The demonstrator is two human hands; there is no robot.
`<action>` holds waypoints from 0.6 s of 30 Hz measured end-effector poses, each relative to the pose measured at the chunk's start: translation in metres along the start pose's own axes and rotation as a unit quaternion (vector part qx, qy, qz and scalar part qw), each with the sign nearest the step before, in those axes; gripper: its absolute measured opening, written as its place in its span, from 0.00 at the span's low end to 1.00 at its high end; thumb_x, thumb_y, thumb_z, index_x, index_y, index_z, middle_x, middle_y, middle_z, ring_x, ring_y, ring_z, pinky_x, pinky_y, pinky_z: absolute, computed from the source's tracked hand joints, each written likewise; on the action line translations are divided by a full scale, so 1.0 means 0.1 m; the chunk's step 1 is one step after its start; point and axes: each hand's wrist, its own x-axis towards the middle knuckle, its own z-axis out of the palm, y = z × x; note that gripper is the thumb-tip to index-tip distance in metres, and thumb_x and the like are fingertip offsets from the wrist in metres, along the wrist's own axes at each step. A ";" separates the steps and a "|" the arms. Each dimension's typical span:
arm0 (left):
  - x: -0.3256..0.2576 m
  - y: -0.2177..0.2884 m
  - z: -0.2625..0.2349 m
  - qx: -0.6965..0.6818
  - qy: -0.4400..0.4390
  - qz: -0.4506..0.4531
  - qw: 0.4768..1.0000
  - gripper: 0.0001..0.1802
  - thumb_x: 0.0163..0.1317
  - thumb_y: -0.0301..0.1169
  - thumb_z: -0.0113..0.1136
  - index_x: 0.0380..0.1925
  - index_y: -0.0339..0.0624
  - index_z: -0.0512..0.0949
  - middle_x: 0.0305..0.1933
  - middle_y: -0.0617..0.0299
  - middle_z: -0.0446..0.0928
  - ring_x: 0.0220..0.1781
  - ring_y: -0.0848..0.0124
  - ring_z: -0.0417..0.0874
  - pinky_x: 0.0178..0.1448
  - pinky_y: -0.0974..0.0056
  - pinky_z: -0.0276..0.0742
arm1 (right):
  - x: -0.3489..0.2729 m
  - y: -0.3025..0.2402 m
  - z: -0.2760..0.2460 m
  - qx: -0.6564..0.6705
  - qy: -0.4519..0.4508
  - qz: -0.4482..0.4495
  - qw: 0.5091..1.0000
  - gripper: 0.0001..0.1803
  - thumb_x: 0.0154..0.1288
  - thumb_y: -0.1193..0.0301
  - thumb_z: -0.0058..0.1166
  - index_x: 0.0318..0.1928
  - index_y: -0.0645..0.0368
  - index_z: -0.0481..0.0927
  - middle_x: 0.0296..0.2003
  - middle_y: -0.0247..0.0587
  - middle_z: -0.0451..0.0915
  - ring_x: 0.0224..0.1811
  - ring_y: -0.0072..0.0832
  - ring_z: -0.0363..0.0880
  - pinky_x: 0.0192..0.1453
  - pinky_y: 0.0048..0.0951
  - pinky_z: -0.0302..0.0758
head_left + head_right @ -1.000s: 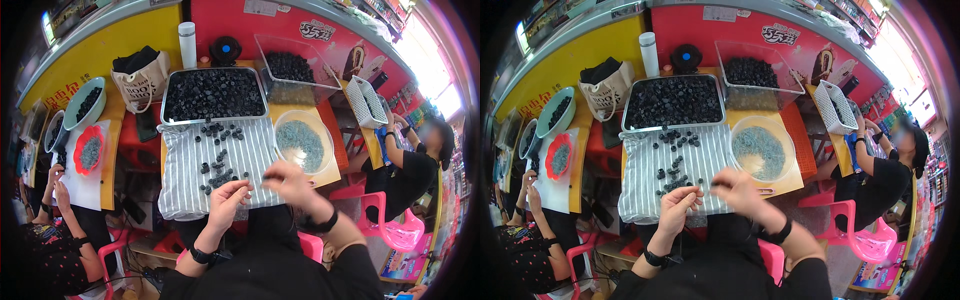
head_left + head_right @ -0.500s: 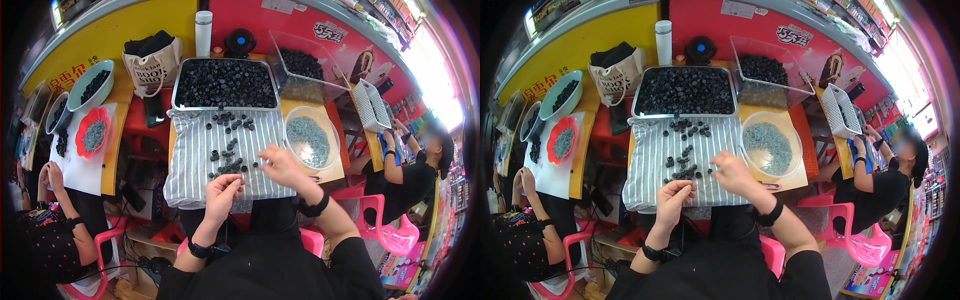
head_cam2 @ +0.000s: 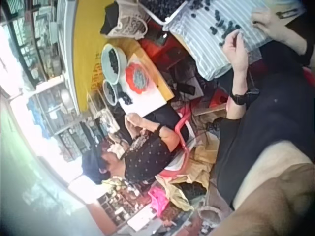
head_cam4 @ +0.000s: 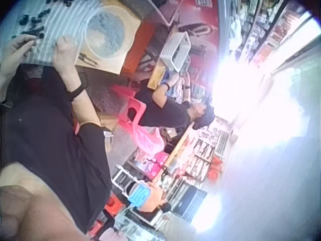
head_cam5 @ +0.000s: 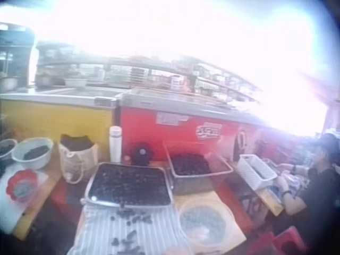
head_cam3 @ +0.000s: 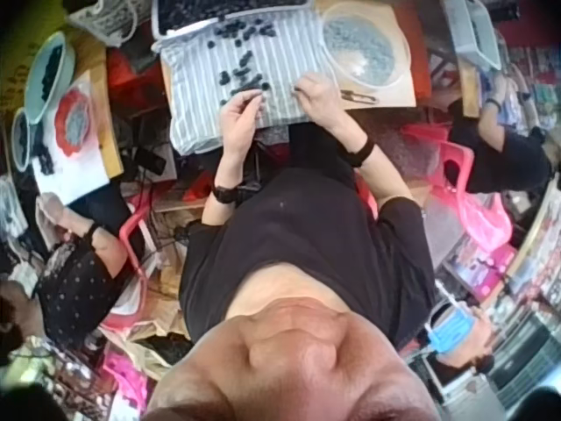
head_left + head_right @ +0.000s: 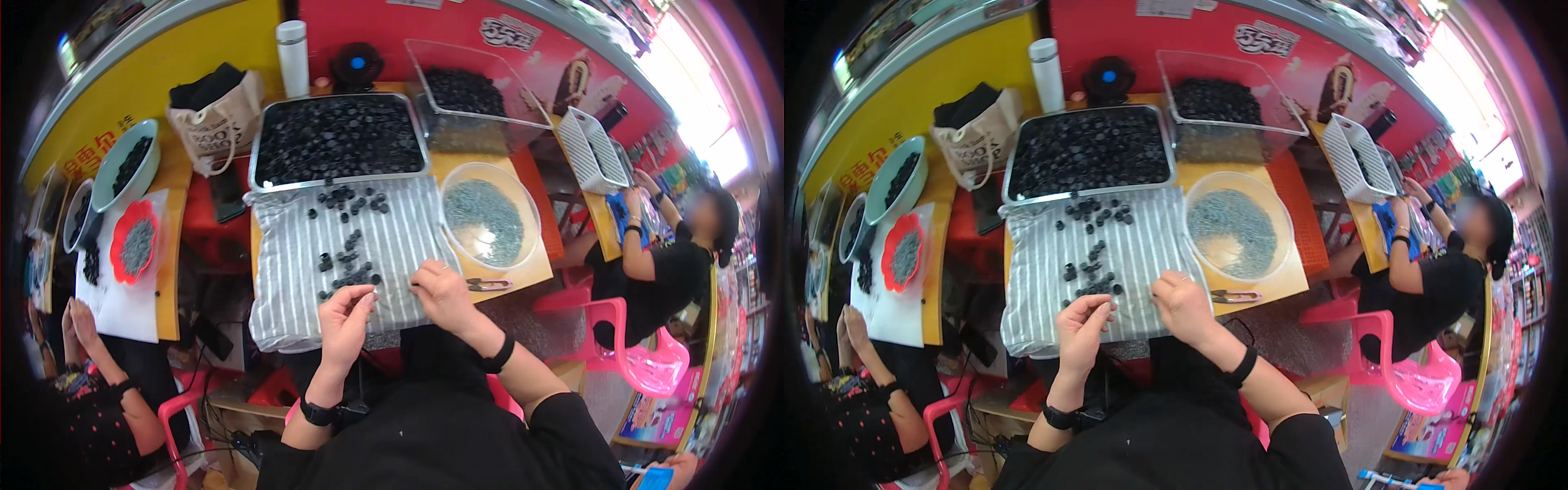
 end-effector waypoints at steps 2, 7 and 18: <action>0.01 -0.01 0.05 0.004 -0.014 -0.002 1.000 0.08 0.67 0.25 0.59 0.44 0.35 0.82 0.37 0.61 0.84 0.35 0.79 0.82 0.36 0.75 0.72 | -0.10 -0.02 0.03 -0.015 0.026 -0.013 0.999 0.05 0.52 0.79 0.60 0.30 0.61 0.76 0.30 0.46 0.73 0.34 0.46 0.76 0.38 0.43 0.73; -0.01 -0.07 0.05 0.030 -0.022 0.021 0.999 0.08 0.67 0.25 0.59 0.44 0.36 0.82 0.37 0.62 0.84 0.35 0.79 0.81 0.36 0.76 0.72 | -0.07 -0.01 -0.34 0.017 0.123 -0.020 0.992 0.04 0.54 0.80 0.58 0.30 0.62 0.76 0.31 0.46 0.75 0.33 0.46 0.77 0.37 0.40 0.74; -0.03 0.02 0.16 0.066 -0.020 0.047 0.996 0.06 0.66 0.22 0.58 0.41 0.33 0.81 0.37 0.63 0.80 0.35 0.79 0.79 0.38 0.74 0.73 | 0.32 0.82 -0.76 -0.138 -0.077 0.286 0.945 0.09 0.50 0.70 0.63 0.29 0.64 0.80 0.32 0.56 0.82 0.40 0.52 0.82 0.43 0.48 0.77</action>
